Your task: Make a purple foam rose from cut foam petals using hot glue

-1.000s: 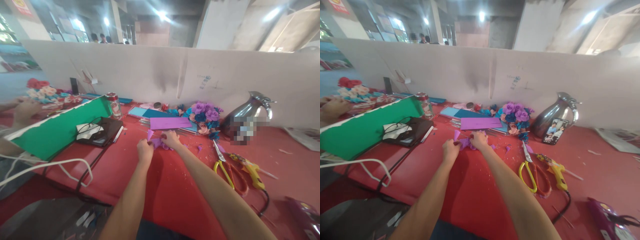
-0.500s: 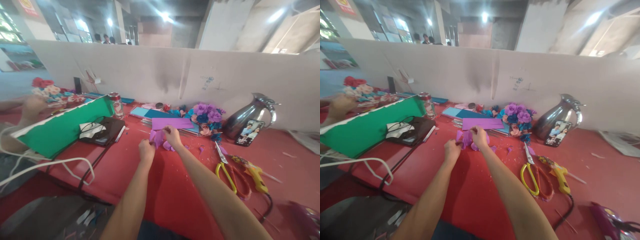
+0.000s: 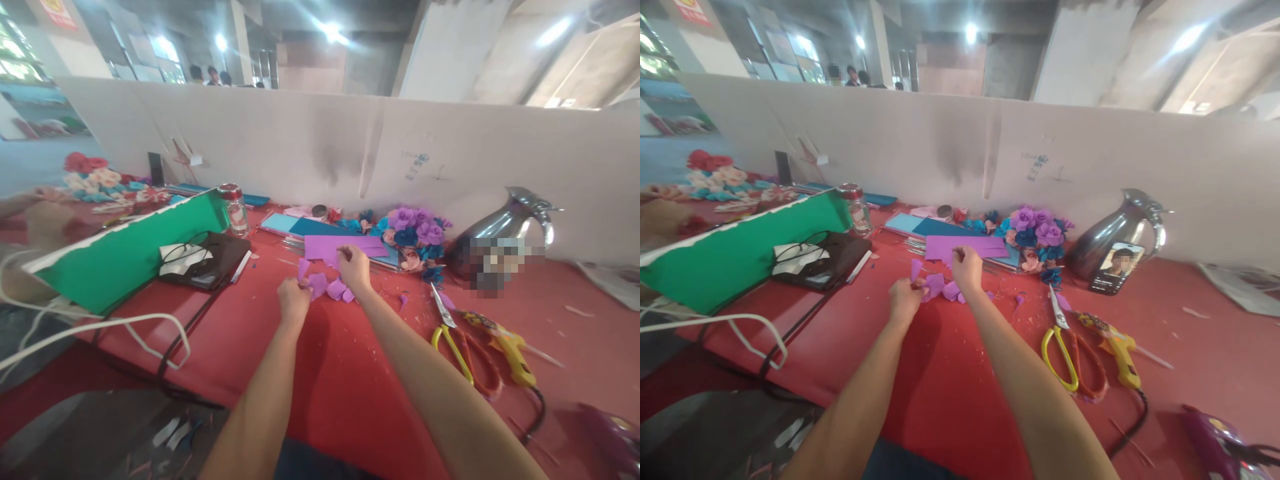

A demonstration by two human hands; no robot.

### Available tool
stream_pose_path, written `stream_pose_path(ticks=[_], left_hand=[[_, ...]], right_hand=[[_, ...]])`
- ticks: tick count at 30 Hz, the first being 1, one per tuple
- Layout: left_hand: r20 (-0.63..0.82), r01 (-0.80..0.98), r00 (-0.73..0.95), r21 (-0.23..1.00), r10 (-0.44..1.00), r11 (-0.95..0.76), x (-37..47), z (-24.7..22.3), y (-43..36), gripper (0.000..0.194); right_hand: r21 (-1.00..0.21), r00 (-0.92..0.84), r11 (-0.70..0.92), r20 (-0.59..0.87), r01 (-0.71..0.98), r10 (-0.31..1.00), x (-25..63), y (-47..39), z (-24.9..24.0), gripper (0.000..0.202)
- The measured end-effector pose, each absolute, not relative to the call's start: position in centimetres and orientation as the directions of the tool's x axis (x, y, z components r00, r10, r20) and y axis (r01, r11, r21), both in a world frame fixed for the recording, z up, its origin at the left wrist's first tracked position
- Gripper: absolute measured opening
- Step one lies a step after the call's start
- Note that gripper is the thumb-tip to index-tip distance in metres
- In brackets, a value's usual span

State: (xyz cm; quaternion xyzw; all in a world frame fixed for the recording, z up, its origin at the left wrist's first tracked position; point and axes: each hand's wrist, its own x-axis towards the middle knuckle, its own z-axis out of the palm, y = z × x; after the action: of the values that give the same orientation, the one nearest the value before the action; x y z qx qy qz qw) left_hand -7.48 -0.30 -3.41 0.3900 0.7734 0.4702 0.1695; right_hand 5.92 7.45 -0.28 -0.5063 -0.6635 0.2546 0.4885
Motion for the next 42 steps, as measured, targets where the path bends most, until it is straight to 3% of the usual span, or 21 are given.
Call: stream_pose_path(ticks=[2,4,7,10,12,14,16,19,21,26,35,42], left_hand=[[0.143,0.471,-0.632,0.851,0.761,0.231,-7.3,-3.3,-0.3,0.011],[0.132,0.373,-0.655,0.913,0.744,0.167,-7.1,-3.0,-0.4,0.007],[-0.040,-0.053,-0.590,0.999,0.806,0.010,-6.6,-2.2,-0.6,0.016],[-0.137,-0.458,-0.325,0.889,0.936,-0.029,-6.3,-1.2,-1.1,0.038],[-0.121,-0.567,-0.238,0.823,0.964,-0.037,-6.4,-0.7,-1.3,0.044],[-0.113,-0.598,-0.264,0.798,0.958,-0.071,-6.6,-0.4,-1.5,0.045],[-0.148,-0.598,-0.350,0.796,0.925,-0.098,-7.0,-0.4,-1.4,0.045],[-0.261,-0.570,-0.492,0.818,0.831,-0.080,-7.3,-0.6,-1.1,0.042],[-0.309,-0.543,-0.569,0.837,0.762,-0.066,-7.4,-0.7,-1.0,0.040],[-0.334,-0.536,-0.648,0.838,0.684,-0.098,-7.3,-0.6,-0.9,0.035],[-0.345,-0.577,-0.628,0.808,0.698,-0.120,-7.5,-1.4,-0.5,0.033],[-0.390,-0.590,-0.602,0.805,0.697,-0.060,-7.2,-1.2,-0.5,0.032]], right_hand=[[-0.854,0.023,0.387,0.421,0.347,0.907,6.1,7.3,0.4,0.024],[-0.894,-0.011,0.388,0.395,0.223,0.919,6.2,6.8,1.0,0.022],[-0.960,-0.237,0.279,0.271,0.004,0.933,6.1,5.6,2.0,0.016],[-0.976,-0.427,0.191,0.219,-0.108,0.878,6.0,4.7,2.8,0.015],[-0.973,-0.440,0.214,0.230,-0.088,0.868,6.0,4.7,3.0,0.016],[-0.962,-0.402,0.271,0.237,0.028,0.884,5.9,5.0,2.7,0.021],[-0.898,-0.367,0.335,0.220,0.287,0.904,5.8,5.5,2.0,0.028],[-0.595,-0.366,0.371,0.136,0.713,0.921,5.8,5.9,0.6,0.028],[-0.446,-0.362,0.357,0.079,0.820,0.929,5.8,5.7,-0.3,0.022],[-0.304,-0.340,0.334,0.036,0.892,0.940,5.1,5.0,-1.2,0.020],[-0.386,-0.327,0.331,0.078,0.861,0.942,4.5,6.0,-1.3,0.026],[-0.237,-0.304,0.297,0.008,0.925,0.953,5.0,5.9,-0.6,0.026]])
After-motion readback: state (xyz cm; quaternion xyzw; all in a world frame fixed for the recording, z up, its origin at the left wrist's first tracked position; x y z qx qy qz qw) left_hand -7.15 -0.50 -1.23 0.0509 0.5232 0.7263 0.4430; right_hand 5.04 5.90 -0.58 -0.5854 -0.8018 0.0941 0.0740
